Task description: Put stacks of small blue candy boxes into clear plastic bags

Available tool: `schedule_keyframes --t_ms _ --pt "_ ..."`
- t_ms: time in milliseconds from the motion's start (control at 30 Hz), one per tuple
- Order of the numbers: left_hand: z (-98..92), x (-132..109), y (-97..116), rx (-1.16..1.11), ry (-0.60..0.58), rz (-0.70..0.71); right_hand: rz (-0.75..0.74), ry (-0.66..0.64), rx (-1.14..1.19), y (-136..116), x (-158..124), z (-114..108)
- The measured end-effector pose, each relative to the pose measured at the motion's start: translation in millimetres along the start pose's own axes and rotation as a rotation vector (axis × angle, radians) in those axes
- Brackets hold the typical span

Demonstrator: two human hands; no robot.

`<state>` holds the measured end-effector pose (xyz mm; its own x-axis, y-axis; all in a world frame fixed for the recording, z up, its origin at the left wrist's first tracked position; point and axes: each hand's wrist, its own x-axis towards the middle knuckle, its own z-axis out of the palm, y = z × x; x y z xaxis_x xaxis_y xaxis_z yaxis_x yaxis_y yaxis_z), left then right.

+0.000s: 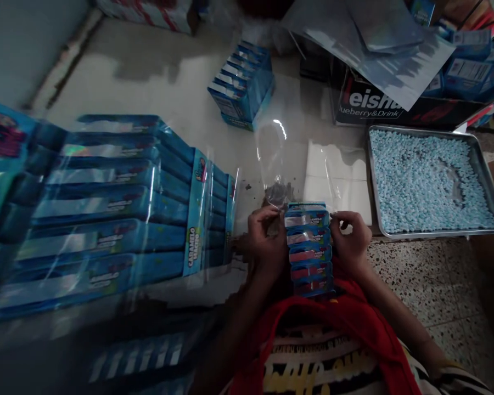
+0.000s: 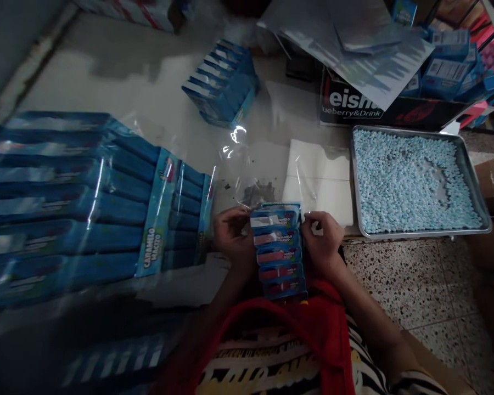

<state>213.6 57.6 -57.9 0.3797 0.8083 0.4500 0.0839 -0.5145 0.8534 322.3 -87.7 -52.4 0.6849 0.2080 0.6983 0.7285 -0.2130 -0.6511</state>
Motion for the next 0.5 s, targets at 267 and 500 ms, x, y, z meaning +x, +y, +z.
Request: schedule_keyframes --t_ms 267,500 --pt "1.7 8 1 0.019 -0.017 -0.096 0.142 -0.001 0.094 0 -8 5" --pt "-32.8 27 -17 0.528 -0.459 0.265 0.043 -0.162 0.099 4 -7 2"
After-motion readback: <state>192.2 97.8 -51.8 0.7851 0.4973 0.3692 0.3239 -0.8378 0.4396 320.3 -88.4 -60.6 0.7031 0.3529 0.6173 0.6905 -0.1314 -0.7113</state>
